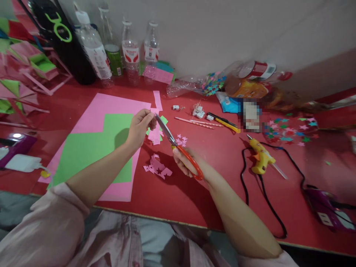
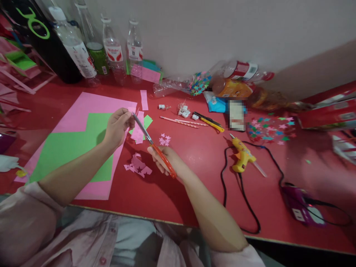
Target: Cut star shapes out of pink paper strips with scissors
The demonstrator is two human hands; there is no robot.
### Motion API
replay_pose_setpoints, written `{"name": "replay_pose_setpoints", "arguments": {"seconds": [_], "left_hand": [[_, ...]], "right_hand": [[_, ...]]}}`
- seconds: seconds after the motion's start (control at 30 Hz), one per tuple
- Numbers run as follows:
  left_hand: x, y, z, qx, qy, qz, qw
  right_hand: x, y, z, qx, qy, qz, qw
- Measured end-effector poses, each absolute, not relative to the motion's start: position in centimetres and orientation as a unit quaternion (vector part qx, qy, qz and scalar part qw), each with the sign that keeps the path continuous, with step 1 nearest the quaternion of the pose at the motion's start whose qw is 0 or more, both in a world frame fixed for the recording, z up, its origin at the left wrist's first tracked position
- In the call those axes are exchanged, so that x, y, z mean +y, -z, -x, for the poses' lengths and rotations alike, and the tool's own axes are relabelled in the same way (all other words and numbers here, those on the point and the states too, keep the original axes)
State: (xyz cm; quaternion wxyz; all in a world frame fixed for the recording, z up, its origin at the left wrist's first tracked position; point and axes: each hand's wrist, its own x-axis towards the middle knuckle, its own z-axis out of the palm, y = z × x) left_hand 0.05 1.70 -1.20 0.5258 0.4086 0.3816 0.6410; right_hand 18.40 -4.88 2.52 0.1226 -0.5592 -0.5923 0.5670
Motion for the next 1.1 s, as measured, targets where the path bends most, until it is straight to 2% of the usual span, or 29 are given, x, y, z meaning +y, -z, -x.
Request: {"name": "replay_pose_setpoints", "arguments": {"seconds": [0.17,0.57,1.1], "left_hand": [[1.6,1.3,-0.1,0.369,-0.628,-0.400,0.556],[1.6,1.2,0.2,0.382,-0.638,-0.405,0.531],[1.7,1.3,0.4,0.374,-0.640,-0.405,0.534]], "right_hand": [[-4.7,-2.3,-18.3,-0.584,-0.569,0.564,0.129],[-4.6,-2.8,-18.5,-0.584,-0.562,0.577,0.097],[-4.7,-3.4,-18.5,-0.583,-0.566,0.575,0.097]]}}
